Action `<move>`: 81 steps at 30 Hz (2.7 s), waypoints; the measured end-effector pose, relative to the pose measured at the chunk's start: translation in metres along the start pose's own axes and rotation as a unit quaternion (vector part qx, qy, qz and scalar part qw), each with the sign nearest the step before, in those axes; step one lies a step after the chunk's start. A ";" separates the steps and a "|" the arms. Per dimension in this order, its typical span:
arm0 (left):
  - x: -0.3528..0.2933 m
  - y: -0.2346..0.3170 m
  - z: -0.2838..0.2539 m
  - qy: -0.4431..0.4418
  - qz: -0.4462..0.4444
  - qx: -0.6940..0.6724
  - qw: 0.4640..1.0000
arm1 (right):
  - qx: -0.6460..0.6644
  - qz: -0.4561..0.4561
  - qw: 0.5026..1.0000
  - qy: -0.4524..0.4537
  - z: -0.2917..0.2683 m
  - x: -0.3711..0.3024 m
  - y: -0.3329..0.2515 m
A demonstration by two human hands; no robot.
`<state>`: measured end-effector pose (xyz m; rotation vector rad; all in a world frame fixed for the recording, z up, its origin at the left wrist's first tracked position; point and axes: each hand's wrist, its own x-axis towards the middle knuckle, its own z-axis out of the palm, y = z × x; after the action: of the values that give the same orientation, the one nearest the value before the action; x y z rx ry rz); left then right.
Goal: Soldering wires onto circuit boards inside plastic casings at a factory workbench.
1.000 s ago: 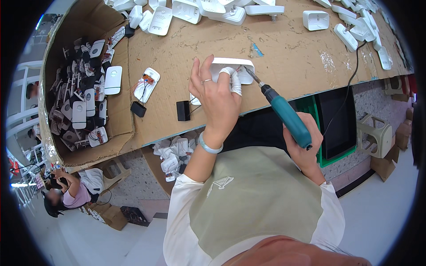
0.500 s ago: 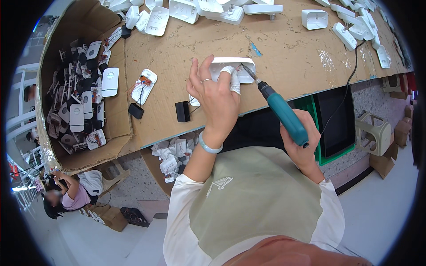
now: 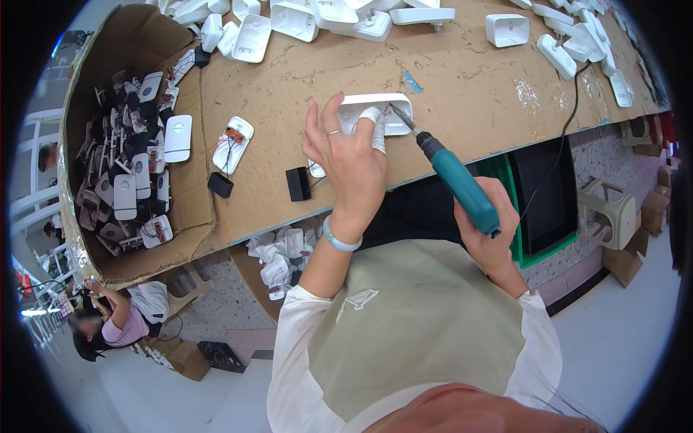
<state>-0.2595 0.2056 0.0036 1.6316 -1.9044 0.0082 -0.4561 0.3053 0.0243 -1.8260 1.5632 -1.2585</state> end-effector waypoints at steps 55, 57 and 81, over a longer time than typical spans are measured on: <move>0.002 0.004 0.000 0.002 -0.005 0.006 1.000 | 0.013 0.100 0.990 0.096 -0.015 -0.020 0.003; 0.002 0.004 0.001 -0.001 -0.005 -0.012 1.000 | 0.012 0.091 0.991 0.101 -0.016 -0.017 0.004; -0.012 -0.045 -0.039 0.057 -0.120 -0.026 0.991 | 0.064 0.086 0.987 0.117 -0.003 -0.026 0.011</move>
<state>-0.2009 0.2211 0.0123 1.7756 -1.6013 -0.0469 -0.4634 0.3271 0.0081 -1.4746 1.6773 -1.4949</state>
